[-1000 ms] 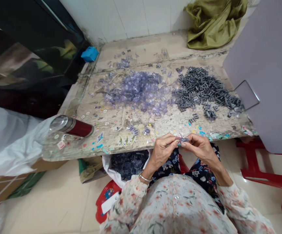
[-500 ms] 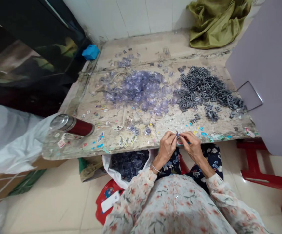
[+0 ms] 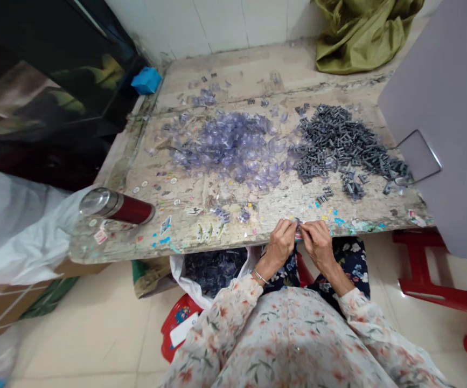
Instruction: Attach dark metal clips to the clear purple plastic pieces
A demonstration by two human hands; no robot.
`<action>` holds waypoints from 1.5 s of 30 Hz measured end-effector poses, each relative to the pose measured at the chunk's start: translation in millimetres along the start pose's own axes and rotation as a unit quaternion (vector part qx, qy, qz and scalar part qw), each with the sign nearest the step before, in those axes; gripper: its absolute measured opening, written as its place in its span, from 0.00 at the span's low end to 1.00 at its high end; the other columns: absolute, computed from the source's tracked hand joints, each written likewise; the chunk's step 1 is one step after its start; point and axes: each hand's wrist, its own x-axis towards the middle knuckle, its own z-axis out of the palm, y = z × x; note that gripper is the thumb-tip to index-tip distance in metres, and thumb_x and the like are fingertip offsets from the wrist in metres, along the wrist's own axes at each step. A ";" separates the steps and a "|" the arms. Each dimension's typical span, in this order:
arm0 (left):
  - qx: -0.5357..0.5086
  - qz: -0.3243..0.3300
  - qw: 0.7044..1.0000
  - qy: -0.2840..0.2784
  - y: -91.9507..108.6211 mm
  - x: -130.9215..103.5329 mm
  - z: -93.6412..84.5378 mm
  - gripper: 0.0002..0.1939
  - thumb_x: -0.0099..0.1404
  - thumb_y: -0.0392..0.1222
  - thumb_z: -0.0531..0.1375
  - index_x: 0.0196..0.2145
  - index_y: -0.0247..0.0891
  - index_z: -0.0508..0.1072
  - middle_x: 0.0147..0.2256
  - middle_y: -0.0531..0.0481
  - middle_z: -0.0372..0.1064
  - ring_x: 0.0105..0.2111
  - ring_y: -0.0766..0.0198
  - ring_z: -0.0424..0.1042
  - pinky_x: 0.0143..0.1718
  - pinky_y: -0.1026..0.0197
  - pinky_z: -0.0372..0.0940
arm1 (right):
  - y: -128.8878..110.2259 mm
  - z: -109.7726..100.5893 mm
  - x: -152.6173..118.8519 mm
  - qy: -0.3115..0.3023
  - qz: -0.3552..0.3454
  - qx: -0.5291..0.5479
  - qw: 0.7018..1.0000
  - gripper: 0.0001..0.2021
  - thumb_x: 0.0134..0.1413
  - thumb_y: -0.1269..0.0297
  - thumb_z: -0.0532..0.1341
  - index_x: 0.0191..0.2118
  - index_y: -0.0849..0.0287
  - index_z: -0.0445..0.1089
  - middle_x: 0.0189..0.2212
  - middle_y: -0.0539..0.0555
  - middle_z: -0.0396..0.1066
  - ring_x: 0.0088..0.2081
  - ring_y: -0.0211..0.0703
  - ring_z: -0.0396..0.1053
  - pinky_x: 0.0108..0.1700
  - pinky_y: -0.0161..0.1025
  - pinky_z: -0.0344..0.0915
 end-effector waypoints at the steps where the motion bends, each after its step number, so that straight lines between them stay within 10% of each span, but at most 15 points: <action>1: 0.006 0.000 1.000 0.000 0.1 -1.1 1.8 0.15 0.73 0.34 0.46 0.48 0.33 0.71 0.36 0.43 0.67 0.38 0.58 0.67 0.40 0.54 0.68 | 1.0 0.9 -1.4 0.005 0.000 0.009 1.000 0.09 0.65 0.69 0.54 0.42 0.58 0.73 0.34 0.57 0.74 0.38 0.46 0.67 0.43 0.46 0.65; 26: -0.101 -0.080 0.992 0.004 5.5 7.5 -4.7 0.12 0.71 0.35 0.50 0.36 0.34 0.73 0.33 0.46 0.66 0.35 0.62 0.66 0.39 0.59 0.64 | -5.6 5.9 -0.2 0.007 0.047 0.030 0.998 0.10 0.65 0.68 0.52 0.40 0.57 0.72 0.33 0.56 0.72 0.39 0.47 0.66 0.49 0.51 0.66; 36: -0.509 -0.319 0.799 0.003 21.2 24.3 -48.0 0.14 0.59 0.48 0.65 0.28 0.32 0.76 0.25 0.53 0.68 0.26 0.69 0.66 0.32 0.66 0.62 | -31.5 -39.6 27.6 -0.058 -0.027 0.134 0.989 0.15 0.63 0.68 0.57 0.55 0.55 0.68 0.46 0.60 0.70 0.49 0.47 0.70 0.50 0.47 0.71; 45: -0.550 -0.308 0.774 0.063 52.4 17.0 -60.2 0.16 0.61 0.49 0.65 0.41 0.36 0.79 0.37 0.47 0.77 0.38 0.63 0.74 0.42 0.62 0.68 | -65.0 -39.1 25.0 0.040 -0.005 0.109 0.993 0.15 0.62 0.68 0.59 0.53 0.53 0.70 0.42 0.58 0.74 0.43 0.46 0.73 0.45 0.45 0.73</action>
